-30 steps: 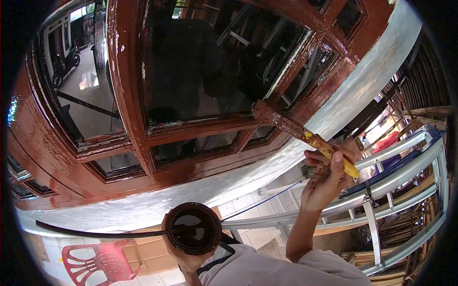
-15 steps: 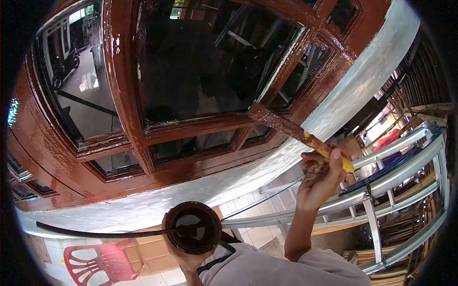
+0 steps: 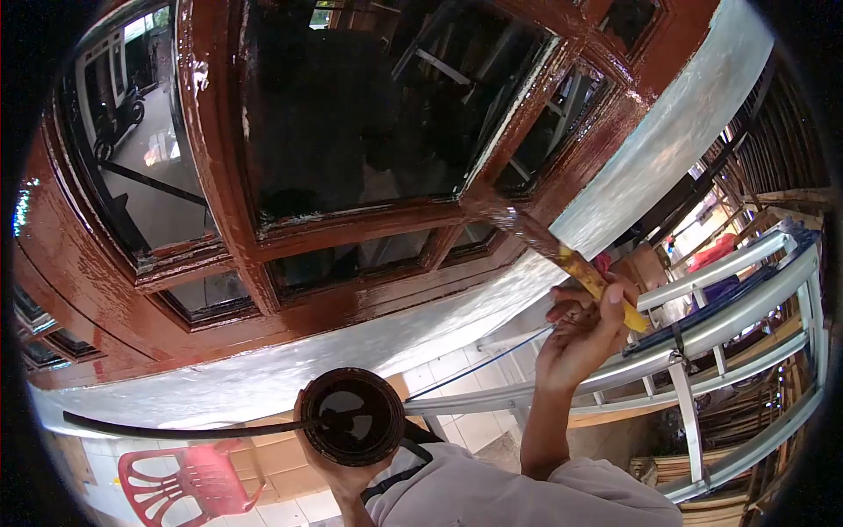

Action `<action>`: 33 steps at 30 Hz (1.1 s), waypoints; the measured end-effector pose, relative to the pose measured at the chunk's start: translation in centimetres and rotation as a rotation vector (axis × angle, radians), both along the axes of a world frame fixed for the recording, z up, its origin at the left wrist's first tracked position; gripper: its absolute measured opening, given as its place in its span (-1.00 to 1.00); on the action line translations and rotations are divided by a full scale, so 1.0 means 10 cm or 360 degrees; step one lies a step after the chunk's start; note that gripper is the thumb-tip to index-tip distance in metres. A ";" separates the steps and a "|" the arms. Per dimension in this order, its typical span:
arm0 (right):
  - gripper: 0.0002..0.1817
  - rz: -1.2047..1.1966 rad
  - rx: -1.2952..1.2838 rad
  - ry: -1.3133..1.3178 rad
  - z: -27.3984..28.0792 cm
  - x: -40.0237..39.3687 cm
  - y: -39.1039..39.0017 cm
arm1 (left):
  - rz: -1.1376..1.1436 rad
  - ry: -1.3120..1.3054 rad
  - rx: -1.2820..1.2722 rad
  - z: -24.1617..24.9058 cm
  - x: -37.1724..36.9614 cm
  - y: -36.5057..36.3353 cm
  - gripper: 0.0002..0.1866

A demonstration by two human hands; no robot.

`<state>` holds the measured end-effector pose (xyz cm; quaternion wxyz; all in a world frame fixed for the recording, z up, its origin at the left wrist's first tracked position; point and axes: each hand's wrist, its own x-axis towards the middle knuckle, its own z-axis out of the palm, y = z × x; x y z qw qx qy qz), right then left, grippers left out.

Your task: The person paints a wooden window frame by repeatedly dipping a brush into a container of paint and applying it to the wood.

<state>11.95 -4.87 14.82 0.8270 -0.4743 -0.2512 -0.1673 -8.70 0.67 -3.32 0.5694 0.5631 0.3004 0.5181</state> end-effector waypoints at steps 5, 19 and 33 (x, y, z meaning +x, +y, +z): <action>-0.72 -0.0031 -0.0167 -0.0090 -0.14 -0.01 0.08 | 0.0005 0.0012 -0.0013 -0.03 -0.01 -0.02 0.22; -0.65 -0.0056 0.0144 0.0018 0.26 0.04 0.07 | -0.0046 0.0027 0.0115 0.13 0.03 0.05 0.22; -0.63 -0.0295 -0.0003 -0.0506 0.25 -0.09 0.29 | -0.0066 -0.0072 0.0046 0.06 0.03 0.06 0.22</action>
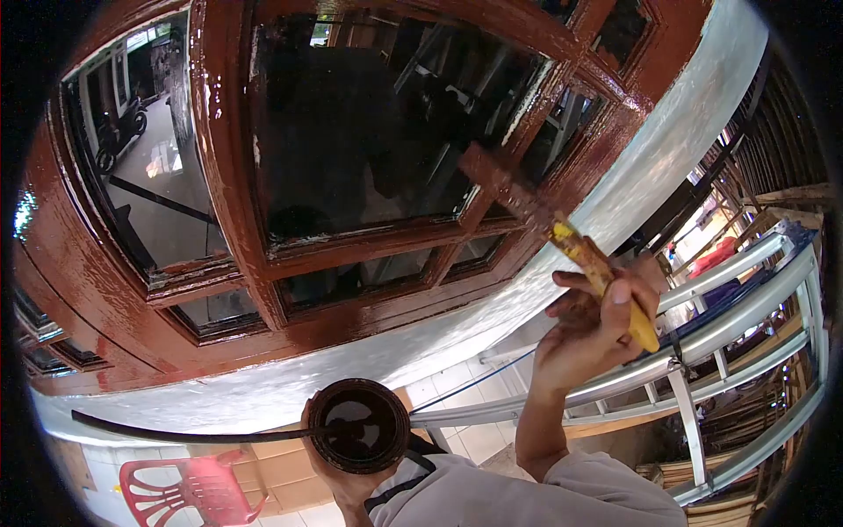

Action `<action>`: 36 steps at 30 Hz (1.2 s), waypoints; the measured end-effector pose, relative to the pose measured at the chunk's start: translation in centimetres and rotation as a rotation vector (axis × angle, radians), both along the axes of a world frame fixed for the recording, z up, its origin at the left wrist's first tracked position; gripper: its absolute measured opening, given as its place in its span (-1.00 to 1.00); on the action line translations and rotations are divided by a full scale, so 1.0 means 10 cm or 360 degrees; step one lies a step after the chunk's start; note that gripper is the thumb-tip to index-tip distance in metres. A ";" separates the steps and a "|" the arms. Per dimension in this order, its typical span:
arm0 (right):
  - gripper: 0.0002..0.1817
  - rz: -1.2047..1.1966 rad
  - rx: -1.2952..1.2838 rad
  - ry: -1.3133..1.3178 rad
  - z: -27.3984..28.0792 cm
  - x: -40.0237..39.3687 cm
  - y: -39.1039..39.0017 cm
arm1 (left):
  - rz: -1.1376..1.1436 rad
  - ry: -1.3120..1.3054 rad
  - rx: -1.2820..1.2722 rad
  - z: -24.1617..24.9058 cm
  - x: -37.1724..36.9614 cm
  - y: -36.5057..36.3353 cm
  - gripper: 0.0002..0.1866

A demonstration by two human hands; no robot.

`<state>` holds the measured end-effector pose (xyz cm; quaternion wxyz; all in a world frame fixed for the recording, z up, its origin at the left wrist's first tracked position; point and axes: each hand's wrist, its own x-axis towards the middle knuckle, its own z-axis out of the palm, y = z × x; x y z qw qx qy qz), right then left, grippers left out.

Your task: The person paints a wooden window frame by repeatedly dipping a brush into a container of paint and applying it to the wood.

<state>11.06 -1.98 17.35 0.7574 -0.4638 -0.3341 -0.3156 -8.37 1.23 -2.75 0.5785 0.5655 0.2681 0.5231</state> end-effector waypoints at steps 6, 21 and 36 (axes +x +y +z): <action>-0.67 0.0050 -0.0049 -0.0220 -0.05 0.02 -0.10 | 0.0026 0.0103 0.0004 -0.02 -0.03 0.00 0.22; -0.68 0.0135 -0.0123 -0.0302 0.08 0.06 -0.15 | 0.0030 0.0067 0.0008 0.06 0.01 -0.02 0.24; -0.77 0.0159 -0.0423 -0.0232 0.15 0.05 -0.29 | -0.0035 -0.0047 -0.0076 0.00 0.01 -0.04 0.26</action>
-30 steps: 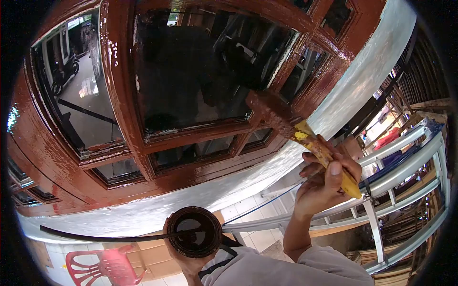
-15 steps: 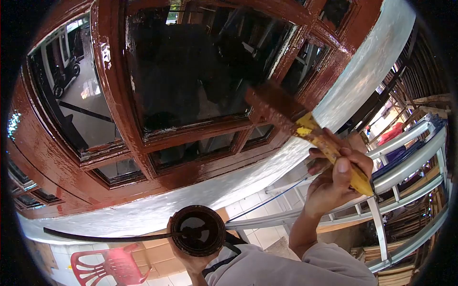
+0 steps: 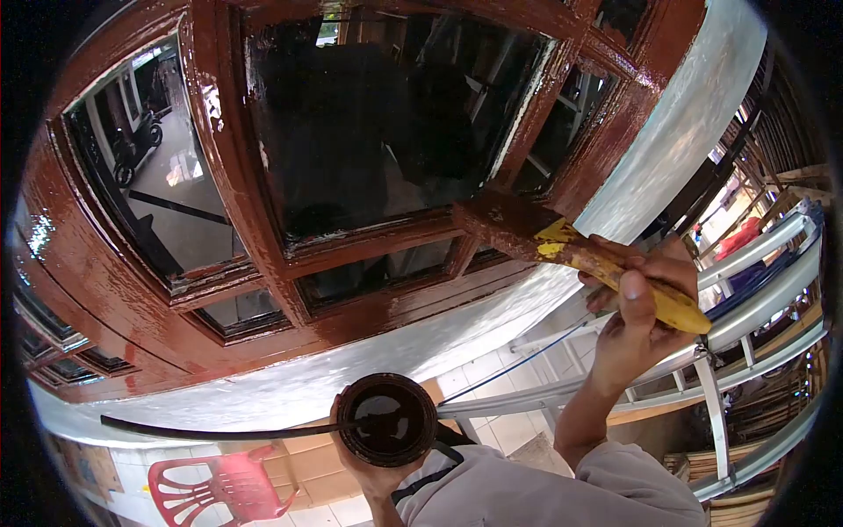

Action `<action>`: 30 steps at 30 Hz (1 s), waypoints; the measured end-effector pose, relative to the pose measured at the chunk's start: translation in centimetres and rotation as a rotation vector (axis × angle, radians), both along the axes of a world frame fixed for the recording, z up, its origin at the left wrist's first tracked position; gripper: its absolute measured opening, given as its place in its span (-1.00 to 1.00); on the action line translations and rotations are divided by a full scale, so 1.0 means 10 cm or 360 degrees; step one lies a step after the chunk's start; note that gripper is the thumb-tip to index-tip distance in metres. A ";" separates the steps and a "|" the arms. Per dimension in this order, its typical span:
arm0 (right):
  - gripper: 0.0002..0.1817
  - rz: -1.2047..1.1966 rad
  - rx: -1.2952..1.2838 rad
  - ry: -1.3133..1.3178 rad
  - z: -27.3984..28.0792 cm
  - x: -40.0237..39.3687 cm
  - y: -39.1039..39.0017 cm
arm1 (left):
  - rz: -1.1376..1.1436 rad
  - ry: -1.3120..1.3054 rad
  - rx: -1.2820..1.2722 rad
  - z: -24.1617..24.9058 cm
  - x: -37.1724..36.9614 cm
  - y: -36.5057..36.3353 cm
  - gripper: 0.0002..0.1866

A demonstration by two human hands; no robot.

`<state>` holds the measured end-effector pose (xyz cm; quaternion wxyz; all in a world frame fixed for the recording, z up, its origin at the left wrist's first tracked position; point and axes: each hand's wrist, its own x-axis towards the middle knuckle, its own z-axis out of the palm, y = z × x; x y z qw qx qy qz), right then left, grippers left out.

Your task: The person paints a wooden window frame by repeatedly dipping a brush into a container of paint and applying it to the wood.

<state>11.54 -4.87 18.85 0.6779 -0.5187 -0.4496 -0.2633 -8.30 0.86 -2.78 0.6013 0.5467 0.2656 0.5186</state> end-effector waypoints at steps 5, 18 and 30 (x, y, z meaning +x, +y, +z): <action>-0.77 -0.0156 -0.0108 -0.0130 0.00 0.10 0.00 | 0.0007 0.0068 0.0041 -0.05 -0.02 0.01 0.27; -0.76 0.0008 0.0388 -0.0179 0.15 0.09 0.17 | 0.0049 0.0180 0.0150 0.11 0.00 0.02 0.26; -0.77 0.0022 -0.0038 -0.0049 -0.14 0.18 -0.08 | 0.0092 0.0238 0.0227 0.07 0.00 0.03 0.27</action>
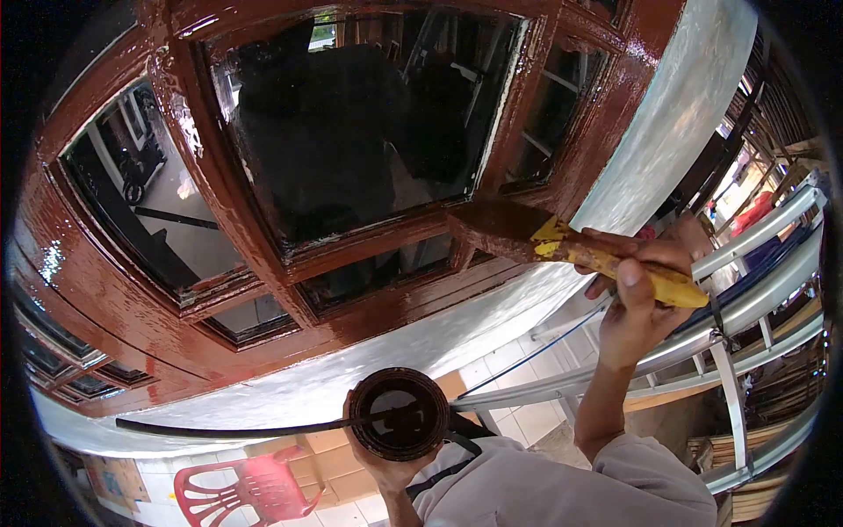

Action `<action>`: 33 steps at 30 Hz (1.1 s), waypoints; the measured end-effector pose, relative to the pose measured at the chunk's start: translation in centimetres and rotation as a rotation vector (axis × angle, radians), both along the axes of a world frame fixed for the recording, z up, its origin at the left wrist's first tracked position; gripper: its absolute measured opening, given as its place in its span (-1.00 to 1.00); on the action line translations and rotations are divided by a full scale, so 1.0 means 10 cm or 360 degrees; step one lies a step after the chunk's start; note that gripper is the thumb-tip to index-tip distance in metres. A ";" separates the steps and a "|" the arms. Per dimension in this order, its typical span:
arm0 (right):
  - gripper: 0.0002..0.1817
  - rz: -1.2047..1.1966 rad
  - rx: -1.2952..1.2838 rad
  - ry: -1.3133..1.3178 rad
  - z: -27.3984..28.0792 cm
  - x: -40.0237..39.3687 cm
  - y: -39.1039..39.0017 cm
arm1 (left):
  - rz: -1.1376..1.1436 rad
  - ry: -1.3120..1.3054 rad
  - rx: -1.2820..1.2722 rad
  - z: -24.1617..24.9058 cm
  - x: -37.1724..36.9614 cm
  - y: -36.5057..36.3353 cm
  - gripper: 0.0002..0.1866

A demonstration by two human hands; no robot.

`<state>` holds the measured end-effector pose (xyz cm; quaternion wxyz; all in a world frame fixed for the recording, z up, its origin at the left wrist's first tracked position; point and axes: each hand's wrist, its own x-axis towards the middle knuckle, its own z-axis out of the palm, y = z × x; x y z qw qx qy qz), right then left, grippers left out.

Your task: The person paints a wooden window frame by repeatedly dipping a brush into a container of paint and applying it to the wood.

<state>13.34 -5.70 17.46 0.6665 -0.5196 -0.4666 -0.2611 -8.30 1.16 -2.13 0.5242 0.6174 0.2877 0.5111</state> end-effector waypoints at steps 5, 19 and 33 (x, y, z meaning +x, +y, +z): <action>-0.71 -0.0064 0.0307 0.0102 0.19 0.03 0.08 | -0.0041 -0.0064 -0.0017 -0.01 0.03 -0.01 0.27; -0.65 -0.0162 0.1027 0.0553 0.45 -0.17 0.46 | -0.0096 -0.0116 -0.0091 0.05 0.06 -0.05 0.28; -0.68 -0.0170 0.0970 0.0413 0.26 -0.21 0.55 | -0.0074 -0.0071 -0.0083 0.08 0.04 -0.03 0.27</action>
